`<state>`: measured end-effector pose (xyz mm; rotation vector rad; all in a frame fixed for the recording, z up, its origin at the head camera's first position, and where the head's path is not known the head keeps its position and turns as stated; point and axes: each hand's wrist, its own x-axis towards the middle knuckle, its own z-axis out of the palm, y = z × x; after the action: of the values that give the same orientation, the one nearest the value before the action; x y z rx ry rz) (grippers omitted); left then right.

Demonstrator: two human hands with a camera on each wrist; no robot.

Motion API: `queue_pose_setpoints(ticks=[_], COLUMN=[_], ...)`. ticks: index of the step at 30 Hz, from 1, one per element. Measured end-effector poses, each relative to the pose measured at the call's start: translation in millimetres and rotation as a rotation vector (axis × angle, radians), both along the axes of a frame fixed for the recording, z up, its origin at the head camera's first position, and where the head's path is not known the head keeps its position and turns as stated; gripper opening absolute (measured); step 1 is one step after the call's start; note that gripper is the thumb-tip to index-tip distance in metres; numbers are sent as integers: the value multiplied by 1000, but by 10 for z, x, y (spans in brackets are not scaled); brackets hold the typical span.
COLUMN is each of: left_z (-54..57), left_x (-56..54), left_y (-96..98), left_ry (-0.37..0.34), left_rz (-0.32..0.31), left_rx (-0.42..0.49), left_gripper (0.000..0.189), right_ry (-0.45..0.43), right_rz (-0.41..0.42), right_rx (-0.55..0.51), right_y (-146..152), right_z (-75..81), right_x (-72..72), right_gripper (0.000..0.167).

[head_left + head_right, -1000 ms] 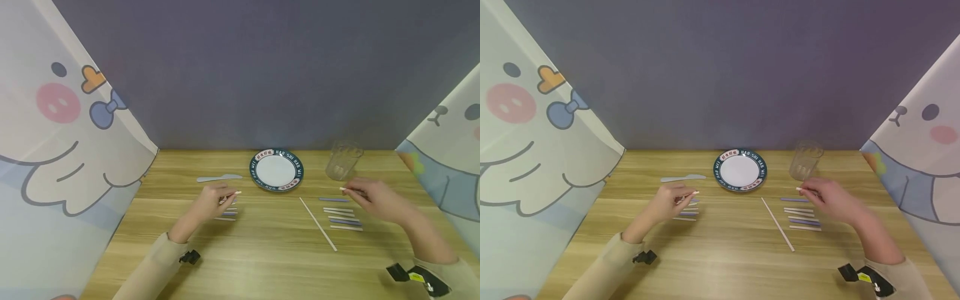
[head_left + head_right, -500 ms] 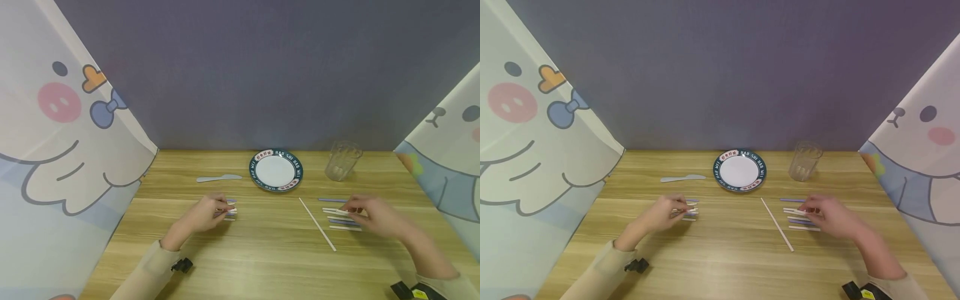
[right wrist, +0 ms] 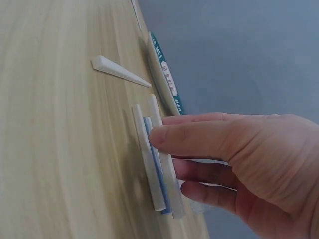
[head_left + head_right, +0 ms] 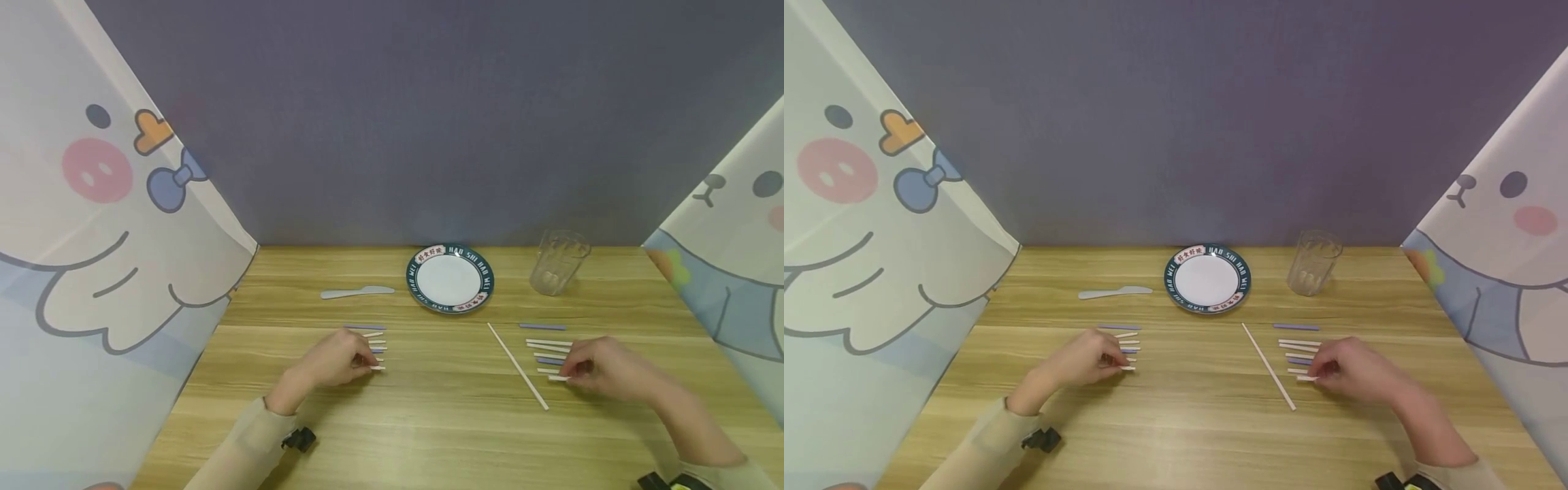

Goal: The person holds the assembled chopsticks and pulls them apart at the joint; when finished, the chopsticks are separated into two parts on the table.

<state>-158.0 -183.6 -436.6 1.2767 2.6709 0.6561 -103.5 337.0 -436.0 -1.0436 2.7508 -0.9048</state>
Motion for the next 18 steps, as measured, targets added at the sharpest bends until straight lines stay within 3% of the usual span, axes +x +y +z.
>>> queue_pose_setpoints(ticks=[8,18], left_z=[-44,-99], left_x=[-23,-81], left_y=[-1,-16], left_ry=[-40,-105], left_rz=[27,36], left_rx=[-52,-52], left_gripper=[7,7], right_ry=[30,55], right_rz=[-13,-18], right_rx=[52,76], right_y=[10,21], right_z=[-65,-120], right_x=[6,15], right_gripper=[26,28])
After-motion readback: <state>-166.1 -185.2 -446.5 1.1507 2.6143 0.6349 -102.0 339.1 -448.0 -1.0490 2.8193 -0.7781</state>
